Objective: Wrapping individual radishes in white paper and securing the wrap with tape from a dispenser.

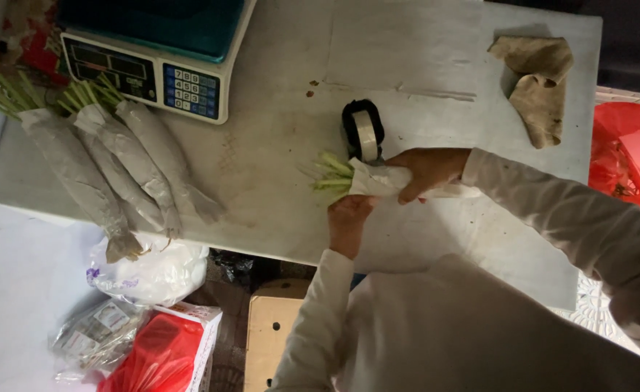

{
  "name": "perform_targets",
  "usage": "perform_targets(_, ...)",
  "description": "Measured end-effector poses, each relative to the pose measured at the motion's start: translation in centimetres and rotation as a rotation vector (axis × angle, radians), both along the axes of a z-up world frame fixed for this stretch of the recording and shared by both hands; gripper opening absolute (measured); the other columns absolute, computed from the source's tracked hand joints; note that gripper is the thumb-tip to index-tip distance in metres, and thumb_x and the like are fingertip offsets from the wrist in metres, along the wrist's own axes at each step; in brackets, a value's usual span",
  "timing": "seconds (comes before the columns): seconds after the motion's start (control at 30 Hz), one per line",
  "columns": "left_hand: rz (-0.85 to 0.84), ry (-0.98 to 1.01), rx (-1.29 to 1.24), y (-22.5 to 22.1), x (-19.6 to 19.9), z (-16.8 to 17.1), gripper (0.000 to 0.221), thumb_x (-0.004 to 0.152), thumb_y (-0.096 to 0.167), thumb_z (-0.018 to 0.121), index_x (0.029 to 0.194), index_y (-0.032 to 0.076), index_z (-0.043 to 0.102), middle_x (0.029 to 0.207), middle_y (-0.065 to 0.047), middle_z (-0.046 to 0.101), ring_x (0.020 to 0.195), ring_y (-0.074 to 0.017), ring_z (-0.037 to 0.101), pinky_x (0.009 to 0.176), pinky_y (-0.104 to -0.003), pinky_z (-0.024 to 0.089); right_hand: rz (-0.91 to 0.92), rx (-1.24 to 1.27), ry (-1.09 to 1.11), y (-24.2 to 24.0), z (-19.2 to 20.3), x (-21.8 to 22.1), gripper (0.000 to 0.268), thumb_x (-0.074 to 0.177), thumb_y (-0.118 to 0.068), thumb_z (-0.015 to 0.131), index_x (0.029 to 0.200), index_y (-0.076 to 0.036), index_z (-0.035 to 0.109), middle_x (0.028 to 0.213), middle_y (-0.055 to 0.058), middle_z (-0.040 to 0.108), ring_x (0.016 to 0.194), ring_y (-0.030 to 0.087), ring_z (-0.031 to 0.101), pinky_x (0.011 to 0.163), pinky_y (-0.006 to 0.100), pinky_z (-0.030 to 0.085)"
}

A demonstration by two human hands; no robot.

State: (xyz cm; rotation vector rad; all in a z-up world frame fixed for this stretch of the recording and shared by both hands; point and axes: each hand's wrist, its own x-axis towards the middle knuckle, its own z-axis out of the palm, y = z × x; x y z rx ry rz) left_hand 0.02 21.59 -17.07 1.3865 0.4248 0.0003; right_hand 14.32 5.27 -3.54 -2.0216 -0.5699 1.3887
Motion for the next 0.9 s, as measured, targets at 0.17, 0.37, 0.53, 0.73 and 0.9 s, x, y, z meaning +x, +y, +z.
perform_targets(0.17, 0.001, 0.071, -0.212, 0.6, 1.0, -0.8, 0.018, 0.080, 0.012, 0.089, 0.090, 0.005, 0.076, 0.074, -0.002, 0.065, 0.070, -0.0142, 0.054, 0.069, -0.035, 0.053, -0.076, -0.005, 0.037, 0.0, 0.1, -0.2, 0.072, 0.072, -0.008, 0.082, 0.139, 0.002, 0.057, 0.087, 0.024, 0.071, 0.053, 0.021, 0.068, 0.045, 0.031, 0.061)
perform_targets(0.37, -0.216, -0.117, 0.264, 0.4, 3.4, -10.4, 0.075, 0.082, 0.020, 0.087, 0.149, 0.018, 0.054, 0.136, -0.009, 0.063, 0.122, -0.0284, 0.062, 0.099, -0.043, 0.055, 0.027, 0.007, 0.082, -0.3, -0.8, 0.5, 0.061, 0.072, -0.013, 0.082, 0.126, 0.006, 0.063, 0.080, 0.023, 0.071, 0.050, 0.021, 0.069, 0.042, 0.031, 0.060)
perform_targets(0.53, -0.500, -0.253, 0.358, 3.5, 7.3, -13.0, 0.083, 0.077, 0.022, 0.086, 0.152, 0.020, 0.051, 0.130, -0.012, 0.058, 0.121, -0.0315, 0.060, 0.107, -0.040, 0.048, 0.122, 0.023, 0.098, -0.6, -1.0, 0.3, 0.056, 0.074, -0.016, 0.080, 0.121, 0.010, 0.062, 0.080, 0.025, 0.070, 0.050, 0.022, 0.068, 0.043, 0.033, 0.059)
perform_targets(0.73, -0.316, -0.468, 0.601, 2.6, 7.2, -10.3, 0.043, 0.090, 0.016, 0.078, 0.131, 0.029, 0.071, 0.097, -0.002, 0.062, 0.084, -0.0223, 0.066, 0.079, -0.033, 0.056, 0.298, -0.027, 0.090, -1.8, -1.8, -1.8, 0.048, 0.074, -0.017, 0.081, 0.117, 0.002, 0.069, 0.082, 0.019, 0.074, 0.048, 0.018, 0.069, 0.040, 0.028, 0.060)
perform_targets(0.9, -0.480, -0.283, 0.432, 4.7, 8.1, -8.0, 0.043, 0.086, 0.025, 0.084, 0.127, 0.029, 0.073, 0.099, -0.002, 0.072, 0.096, -0.0215, 0.071, 0.090, -0.039, 0.059, 0.316, -0.115, 0.071, -2.7, -3.8, -2.4, 0.059, 0.073, -0.021, 0.079, 0.125, 0.001, 0.065, 0.097, 0.025, 0.073, 0.055, 0.021, 0.072, 0.045, 0.031, 0.062)
